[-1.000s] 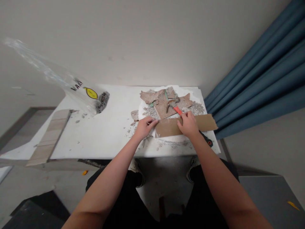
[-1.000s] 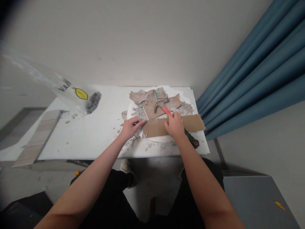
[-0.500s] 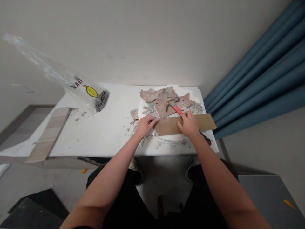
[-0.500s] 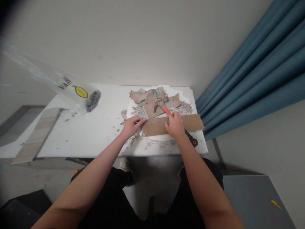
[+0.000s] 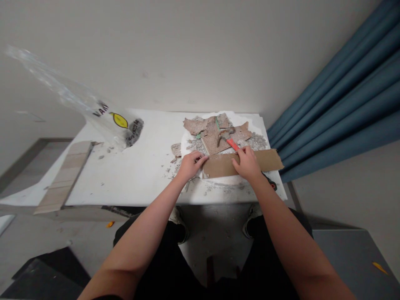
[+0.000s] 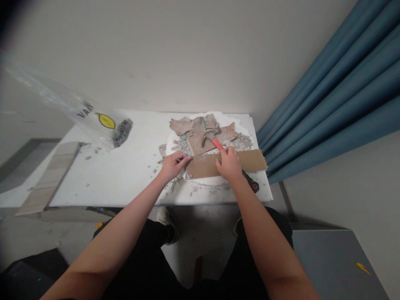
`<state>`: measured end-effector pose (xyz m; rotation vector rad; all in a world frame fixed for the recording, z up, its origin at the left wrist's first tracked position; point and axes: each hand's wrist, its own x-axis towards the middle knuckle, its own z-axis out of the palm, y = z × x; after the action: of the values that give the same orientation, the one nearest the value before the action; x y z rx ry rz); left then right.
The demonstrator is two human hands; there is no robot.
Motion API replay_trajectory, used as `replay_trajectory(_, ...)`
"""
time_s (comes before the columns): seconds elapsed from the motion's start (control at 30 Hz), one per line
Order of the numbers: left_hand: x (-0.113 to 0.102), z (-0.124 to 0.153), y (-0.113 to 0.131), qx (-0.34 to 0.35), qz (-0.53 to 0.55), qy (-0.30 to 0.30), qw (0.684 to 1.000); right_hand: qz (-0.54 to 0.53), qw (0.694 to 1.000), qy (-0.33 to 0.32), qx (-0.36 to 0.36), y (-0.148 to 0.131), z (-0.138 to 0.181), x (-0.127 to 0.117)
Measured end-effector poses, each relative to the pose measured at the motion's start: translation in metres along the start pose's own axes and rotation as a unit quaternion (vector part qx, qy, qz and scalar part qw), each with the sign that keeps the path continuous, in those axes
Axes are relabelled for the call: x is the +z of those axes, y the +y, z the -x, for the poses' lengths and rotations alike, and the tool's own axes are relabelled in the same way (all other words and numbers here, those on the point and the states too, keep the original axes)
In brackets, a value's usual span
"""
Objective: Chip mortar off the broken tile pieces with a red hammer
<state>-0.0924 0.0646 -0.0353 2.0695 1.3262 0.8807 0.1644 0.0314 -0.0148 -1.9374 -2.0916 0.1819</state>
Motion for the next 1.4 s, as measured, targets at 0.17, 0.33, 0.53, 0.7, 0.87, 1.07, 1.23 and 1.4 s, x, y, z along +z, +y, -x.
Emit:
replay_trajectory(0.17,0.001,0.001,0.001,0.011,-0.009,-0.004,1.0,0.008,1.0,0.007,0.003,-0.003,0.001,-0.001)
replay_trajectory(0.33,0.004,0.001,0.0,0.029,-0.032,0.001,0.999,0.042,0.998,0.012,0.046,0.0,0.002,-0.011)
replay_trajectory(0.53,0.005,0.002,0.0,0.038,-0.032,0.006,0.999,0.103,0.99,-0.041,0.084,0.007,0.006,-0.016)
replay_trajectory(0.7,0.005,0.002,0.001,0.035,-0.032,0.002,0.999,0.107,0.991,-0.038,0.075,0.008,0.006,-0.015)
replay_trajectory(0.87,0.004,0.001,0.002,0.032,-0.032,0.0,0.999,0.1,0.992,-0.038,0.069,0.007,0.006,-0.016)
replay_trajectory(1.07,0.003,0.0,0.002,0.034,-0.033,-0.005,0.999,0.104,0.991,-0.048,0.074,0.006,0.006,-0.018)
replay_trajectory(1.23,0.002,-0.001,0.003,0.039,-0.036,-0.009,0.999,0.104,0.991,-0.048,0.073,0.007,0.006,-0.017)
replay_trajectory(1.4,0.001,-0.001,0.003,0.038,-0.045,-0.014,0.998,0.103,0.991,-0.046,0.071,0.009,0.005,-0.014)
